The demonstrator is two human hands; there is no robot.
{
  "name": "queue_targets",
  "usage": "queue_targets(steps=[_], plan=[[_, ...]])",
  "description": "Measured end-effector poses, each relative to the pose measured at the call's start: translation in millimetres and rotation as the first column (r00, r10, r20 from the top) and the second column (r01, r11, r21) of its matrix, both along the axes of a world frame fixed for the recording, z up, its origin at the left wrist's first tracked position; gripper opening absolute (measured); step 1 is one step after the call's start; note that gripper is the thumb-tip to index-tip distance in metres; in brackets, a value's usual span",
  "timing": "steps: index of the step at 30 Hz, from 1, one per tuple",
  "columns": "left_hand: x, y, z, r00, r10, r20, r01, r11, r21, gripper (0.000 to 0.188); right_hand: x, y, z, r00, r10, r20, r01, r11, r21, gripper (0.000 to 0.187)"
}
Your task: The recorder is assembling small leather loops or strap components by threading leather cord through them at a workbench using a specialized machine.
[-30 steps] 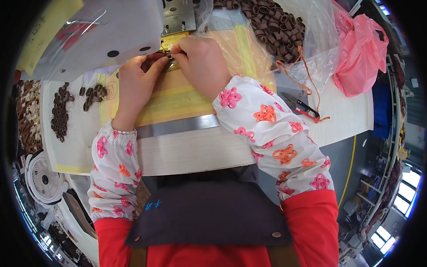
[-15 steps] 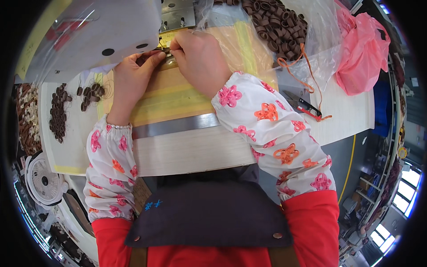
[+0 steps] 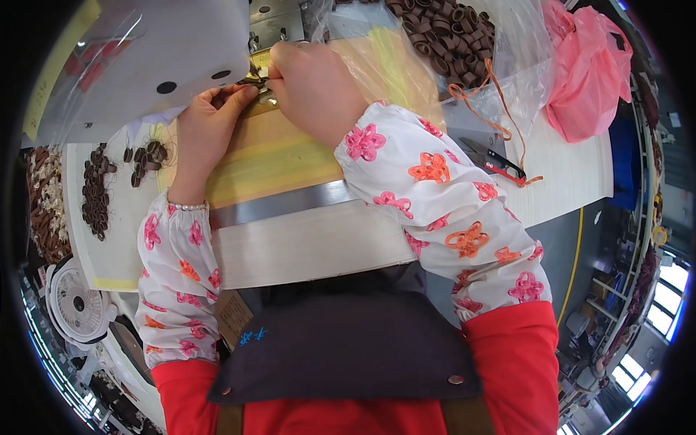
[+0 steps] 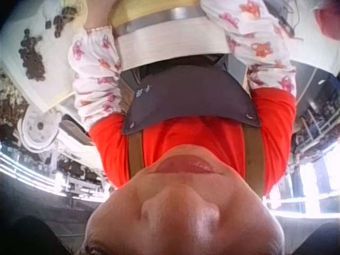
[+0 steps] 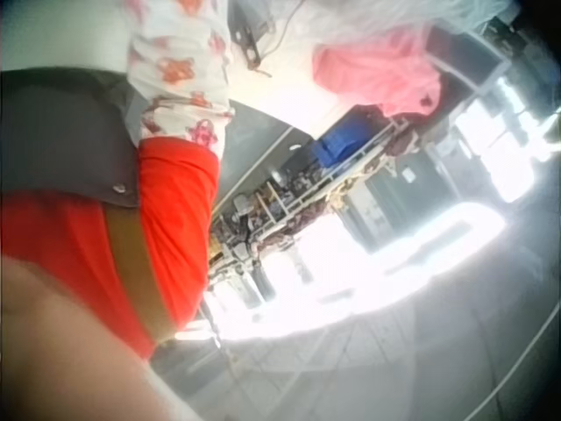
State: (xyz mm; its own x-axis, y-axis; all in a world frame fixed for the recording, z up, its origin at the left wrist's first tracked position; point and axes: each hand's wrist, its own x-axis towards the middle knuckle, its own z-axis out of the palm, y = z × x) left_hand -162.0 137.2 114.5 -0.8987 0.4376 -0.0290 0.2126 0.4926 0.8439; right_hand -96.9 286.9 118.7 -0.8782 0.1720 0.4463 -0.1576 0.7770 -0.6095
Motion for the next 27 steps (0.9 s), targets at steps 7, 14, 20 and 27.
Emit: queue_targets(steps=[7, 14, 20, 27], plan=[[1.7, 2.0, 2.8, 0.994, -0.013, -0.105, 0.011, 1.0, -0.017, 0.031, 0.1, 4.1, -4.3, 1.0, 0.012, -0.024, -0.013, 0.999, -0.043, 0.009], [6.5, 4.2, 6.5, 0.996, -0.024, -0.09, 0.024, 1.0, -0.003, 0.027, -0.2, 3.0, -6.3, 0.999, 0.041, -0.001, -0.041, 0.997, -0.067, 0.009], [2.6, 6.6, 4.8, 0.979, -0.067, -0.194, 0.055, 0.996, -0.067, 0.027, 1.9, 7.3, -7.2, 0.999, 0.023, -0.042, -0.026, 0.997, -0.073, 0.012], [32.3, -12.8, 9.8, 0.809, -0.349, -0.474, 0.244, 0.932, -0.269, 0.017, 6.9, 1.9, -0.2, 0.99, -0.044, 0.132, 0.066, 0.983, -0.173, 0.021]])
